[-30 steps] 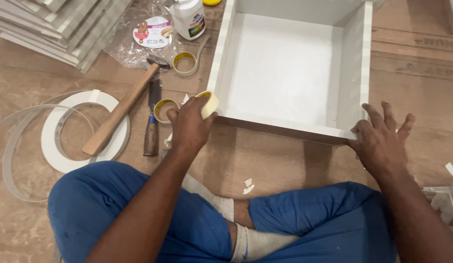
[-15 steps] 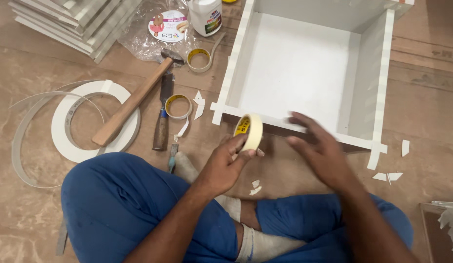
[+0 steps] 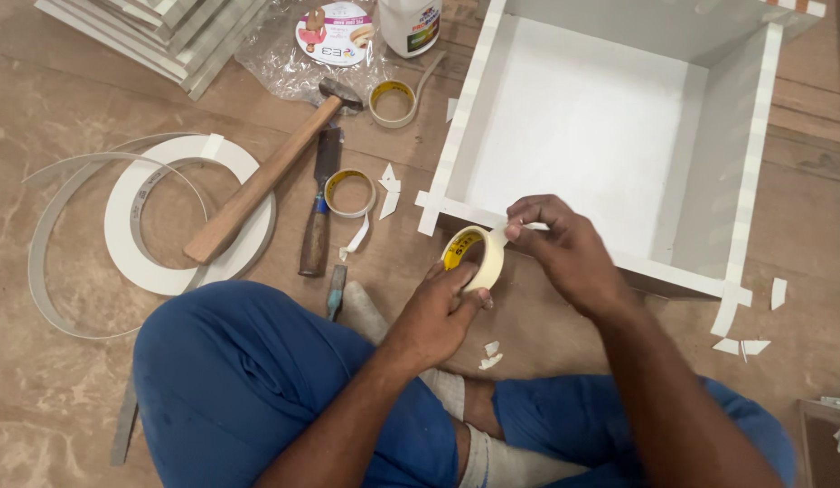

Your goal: The person sits on the floor and assembles a white wooden drawer. They apply masking tape to the edges, spread glue on the front panel using a putty knife, and attach a white edge band. They use a hammer and chisel to secure the edge band and trim the excess.

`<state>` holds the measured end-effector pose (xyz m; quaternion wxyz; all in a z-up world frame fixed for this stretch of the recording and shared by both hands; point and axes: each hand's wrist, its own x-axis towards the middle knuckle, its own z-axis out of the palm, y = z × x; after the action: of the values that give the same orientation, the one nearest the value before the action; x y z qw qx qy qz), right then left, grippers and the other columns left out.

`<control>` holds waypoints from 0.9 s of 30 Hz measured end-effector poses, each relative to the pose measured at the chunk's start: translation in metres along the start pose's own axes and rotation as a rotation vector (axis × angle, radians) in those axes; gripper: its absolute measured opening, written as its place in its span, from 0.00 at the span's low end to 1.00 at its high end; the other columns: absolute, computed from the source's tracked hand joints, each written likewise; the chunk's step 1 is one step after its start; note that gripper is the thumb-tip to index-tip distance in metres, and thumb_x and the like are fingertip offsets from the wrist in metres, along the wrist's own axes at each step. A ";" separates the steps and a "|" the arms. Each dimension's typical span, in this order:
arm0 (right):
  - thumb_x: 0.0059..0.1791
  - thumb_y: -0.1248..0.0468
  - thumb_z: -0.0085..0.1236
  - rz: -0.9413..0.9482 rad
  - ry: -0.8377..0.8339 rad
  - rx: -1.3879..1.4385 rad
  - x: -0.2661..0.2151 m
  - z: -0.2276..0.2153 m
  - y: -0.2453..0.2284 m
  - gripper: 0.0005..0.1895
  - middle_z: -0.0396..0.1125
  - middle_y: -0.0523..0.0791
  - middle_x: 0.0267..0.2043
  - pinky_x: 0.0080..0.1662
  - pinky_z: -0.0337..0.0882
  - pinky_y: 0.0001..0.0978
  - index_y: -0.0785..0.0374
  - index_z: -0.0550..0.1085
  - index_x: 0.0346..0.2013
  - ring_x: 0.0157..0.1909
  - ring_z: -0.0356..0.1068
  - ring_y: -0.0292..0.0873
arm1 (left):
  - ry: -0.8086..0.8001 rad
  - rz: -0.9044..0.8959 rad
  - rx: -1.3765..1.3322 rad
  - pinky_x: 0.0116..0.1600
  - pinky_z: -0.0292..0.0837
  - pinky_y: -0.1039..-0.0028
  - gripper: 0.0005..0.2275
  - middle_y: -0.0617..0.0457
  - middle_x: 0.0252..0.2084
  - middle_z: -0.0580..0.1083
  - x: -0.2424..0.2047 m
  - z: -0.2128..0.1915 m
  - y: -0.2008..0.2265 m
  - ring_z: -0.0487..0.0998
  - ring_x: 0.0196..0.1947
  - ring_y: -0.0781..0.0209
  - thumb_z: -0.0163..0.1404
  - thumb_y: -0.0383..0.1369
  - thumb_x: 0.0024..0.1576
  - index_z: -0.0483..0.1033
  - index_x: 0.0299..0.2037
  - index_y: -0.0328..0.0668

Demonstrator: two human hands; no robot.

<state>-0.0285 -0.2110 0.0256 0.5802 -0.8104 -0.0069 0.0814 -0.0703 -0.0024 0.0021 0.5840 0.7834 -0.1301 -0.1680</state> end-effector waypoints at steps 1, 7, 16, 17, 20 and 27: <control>0.51 0.57 0.61 0.024 0.008 0.022 0.003 0.006 0.002 0.15 0.70 0.45 0.53 0.56 0.69 0.34 0.66 0.75 0.46 0.55 0.68 0.39 | -0.013 -0.072 -0.041 0.52 0.74 0.63 0.13 0.40 0.47 0.74 0.001 -0.002 -0.001 0.78 0.46 0.49 0.49 0.34 0.63 0.75 0.54 0.37; 0.48 0.55 0.62 0.245 -0.116 -0.048 0.028 0.022 -0.002 0.13 0.74 0.42 0.30 0.43 0.71 0.31 0.63 0.79 0.34 0.35 0.70 0.36 | 0.018 0.012 -0.233 0.44 0.76 0.71 0.13 0.44 0.41 0.76 -0.001 -0.004 0.004 0.82 0.39 0.61 0.48 0.33 0.63 0.73 0.53 0.33; 0.52 0.53 0.64 0.234 -0.099 -0.221 0.100 0.031 0.013 0.19 0.68 0.45 0.29 0.40 0.66 0.33 0.69 0.77 0.32 0.33 0.62 0.36 | 0.315 -0.454 -0.213 0.29 0.71 0.70 0.17 0.49 0.19 0.75 0.037 -0.001 -0.043 0.77 0.19 0.61 0.50 0.43 0.62 0.80 0.30 0.35; 0.51 0.53 0.63 0.280 -0.142 -0.098 0.106 0.031 0.016 0.17 0.71 0.43 0.30 0.42 0.68 0.31 0.66 0.78 0.33 0.34 0.65 0.35 | 0.336 -0.426 -0.203 0.29 0.71 0.70 0.17 0.49 0.19 0.75 0.042 0.000 -0.048 0.78 0.20 0.60 0.50 0.43 0.61 0.80 0.29 0.36; 0.48 0.56 0.64 0.359 -0.239 0.049 0.113 0.026 0.022 0.13 0.75 0.40 0.33 0.45 0.70 0.30 0.63 0.79 0.37 0.36 0.69 0.34 | 0.402 -0.407 -0.172 0.35 0.73 0.67 0.15 0.48 0.20 0.77 0.045 0.004 -0.061 0.79 0.23 0.57 0.50 0.41 0.59 0.81 0.29 0.36; 0.51 0.54 0.62 0.297 -0.225 -0.074 0.122 0.032 0.021 0.15 0.74 0.43 0.32 0.43 0.73 0.31 0.65 0.78 0.35 0.34 0.70 0.37 | 0.456 -0.377 -0.086 0.42 0.73 0.61 0.13 0.39 0.27 0.78 0.050 0.004 -0.068 0.81 0.31 0.46 0.48 0.39 0.56 0.81 0.31 0.37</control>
<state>0.0852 -0.1750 -0.0197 0.5270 -0.8092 0.0448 0.2559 -0.0261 -0.0066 -0.0694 0.5893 0.7859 0.1593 -0.0987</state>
